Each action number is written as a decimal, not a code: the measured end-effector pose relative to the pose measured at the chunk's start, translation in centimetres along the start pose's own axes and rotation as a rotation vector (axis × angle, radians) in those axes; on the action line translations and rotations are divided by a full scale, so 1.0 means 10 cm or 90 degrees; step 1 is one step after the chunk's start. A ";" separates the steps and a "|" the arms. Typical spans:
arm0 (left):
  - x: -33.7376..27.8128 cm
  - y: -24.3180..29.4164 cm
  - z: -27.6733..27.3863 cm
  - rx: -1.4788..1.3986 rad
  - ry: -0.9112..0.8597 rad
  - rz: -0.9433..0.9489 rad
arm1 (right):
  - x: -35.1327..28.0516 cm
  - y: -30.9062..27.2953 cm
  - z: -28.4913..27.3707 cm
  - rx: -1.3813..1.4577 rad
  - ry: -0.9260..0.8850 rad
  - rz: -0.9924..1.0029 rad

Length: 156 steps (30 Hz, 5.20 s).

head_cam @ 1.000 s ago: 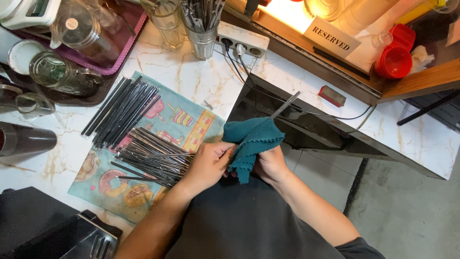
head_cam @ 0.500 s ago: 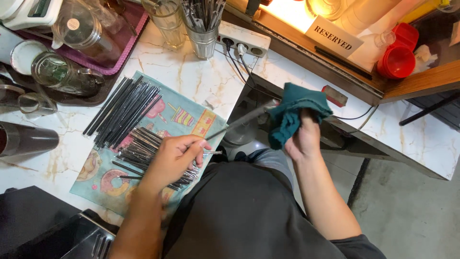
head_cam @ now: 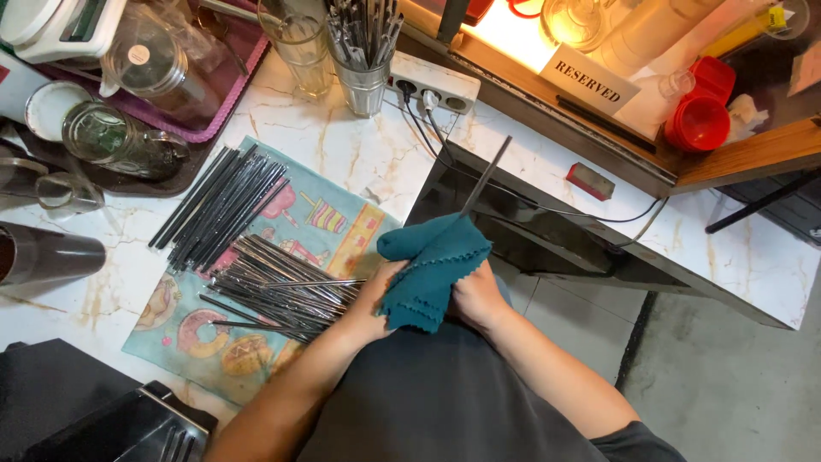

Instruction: Cleaning individual metal straws using a green microfiber cloth at a coffee shop counter.

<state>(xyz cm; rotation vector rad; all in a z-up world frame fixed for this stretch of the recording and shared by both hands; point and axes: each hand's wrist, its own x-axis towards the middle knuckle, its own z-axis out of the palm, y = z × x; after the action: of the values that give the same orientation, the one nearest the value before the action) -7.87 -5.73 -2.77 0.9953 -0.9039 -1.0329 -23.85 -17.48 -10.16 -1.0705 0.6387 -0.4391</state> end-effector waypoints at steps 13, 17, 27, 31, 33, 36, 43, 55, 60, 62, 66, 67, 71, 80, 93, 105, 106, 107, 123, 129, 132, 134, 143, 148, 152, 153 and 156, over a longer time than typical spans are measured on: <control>0.01 0.26 -0.21 0.134 -0.085 -0.293 | 0.24 -1.12 -0.10 0.184 0.076 -0.110; -0.04 0.20 -0.45 0.149 -0.081 -0.313 | 0.43 -1.25 -0.58 0.218 0.156 -0.157; -0.03 -0.24 -0.34 0.029 0.016 -0.307 | 0.31 -0.05 -0.41 0.029 -0.009 0.039; -0.01 -0.14 -0.18 0.253 -0.034 0.257 | 0.28 0.09 -0.06 0.008 -0.031 0.016; 0.03 0.02 -0.20 0.379 -0.033 0.185 | 0.32 0.13 -0.15 -0.036 -0.017 -0.021; 0.05 0.09 -0.42 0.605 -0.050 -0.396 | 0.33 -0.03 -0.30 -0.082 -0.074 -0.031; 0.09 0.17 -0.39 0.056 0.138 -0.061 | 0.12 -0.75 0.35 -0.339 -0.258 -0.070; 0.01 0.19 -0.60 0.066 0.193 -0.094 | 0.23 -0.97 -0.05 -0.615 -0.374 -0.065; 0.02 0.20 -0.74 -0.038 0.205 -0.087 | 0.26 -0.99 -0.32 -0.584 -0.308 -0.083; 0.02 0.32 -0.82 -0.051 0.251 -0.052 | 0.28 -0.75 -0.76 -0.501 -0.263 -0.045; 0.04 0.52 -0.85 -0.057 0.298 0.061 | 0.17 -0.85 -0.66 -0.161 -0.116 -0.006; 0.07 0.45 -0.80 -0.057 0.297 0.061 | 0.22 -0.82 -0.48 -0.161 -0.115 -0.007; 0.22 0.24 -0.42 -0.210 0.158 -0.033 | 0.47 0.02 -0.33 0.274 0.008 0.161; 0.16 0.12 -0.16 0.023 -0.011 -0.050 | 0.16 0.32 0.02 0.119 0.049 -0.054; 0.08 0.70 -0.34 0.298 -0.001 0.018 | 0.28 -0.62 0.10 0.253 0.206 -0.104; 0.41 1.86 -0.77 0.675 0.341 0.193 | 0.10 -0.57 -0.35 0.180 0.236 -0.045; 0.52 1.88 -0.79 0.672 0.340 0.199 | 0.10 -0.44 -0.43 0.178 0.236 -0.051; 0.62 1.89 -0.82 0.748 0.341 0.228 | 0.11 -0.31 -0.51 0.177 0.235 -0.051; 2.26 0.81 -1.17 1.413 0.174 0.226 | -0.10 -0.36 -0.37 0.131 0.173 -0.037; 1.36 1.54 -0.83 1.142 0.193 0.262 | -0.16 -0.17 -0.62 0.195 0.132 -0.034; 0.75 1.58 -0.81 1.008 0.135 -0.037 | -0.14 -0.31 -0.58 0.259 0.105 -0.021; 0.48 1.35 -0.90 0.993 0.115 -0.122 | -0.11 -0.37 -0.60 0.282 0.074 -0.008; -0.29 0.75 -0.88 0.910 0.000 -0.131 | -0.09 -0.45 -0.55 0.285 0.000 0.000; -0.35 0.81 -0.81 0.961 -0.047 -0.143 | -0.09 -0.41 -0.48 0.281 -0.022 0.006; -0.30 0.83 -0.85 0.976 -0.034 -0.095 | -0.07 -0.32 -0.55 0.288 -0.006 -0.002; -0.30 0.86 -0.85 0.960 -0.015 -0.069 | -0.08 -0.28 -0.58 0.295 -0.003 0.002; -0.23 1.01 -0.79 0.830 0.055 -0.035 | -0.13 -0.49 -0.40 0.298 -0.085 -0.006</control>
<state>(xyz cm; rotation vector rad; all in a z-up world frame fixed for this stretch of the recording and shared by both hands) 1.41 0.20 4.22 2.1075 -1.5057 -0.3230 -27.58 -21.40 -6.68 -0.6502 0.3850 -0.4909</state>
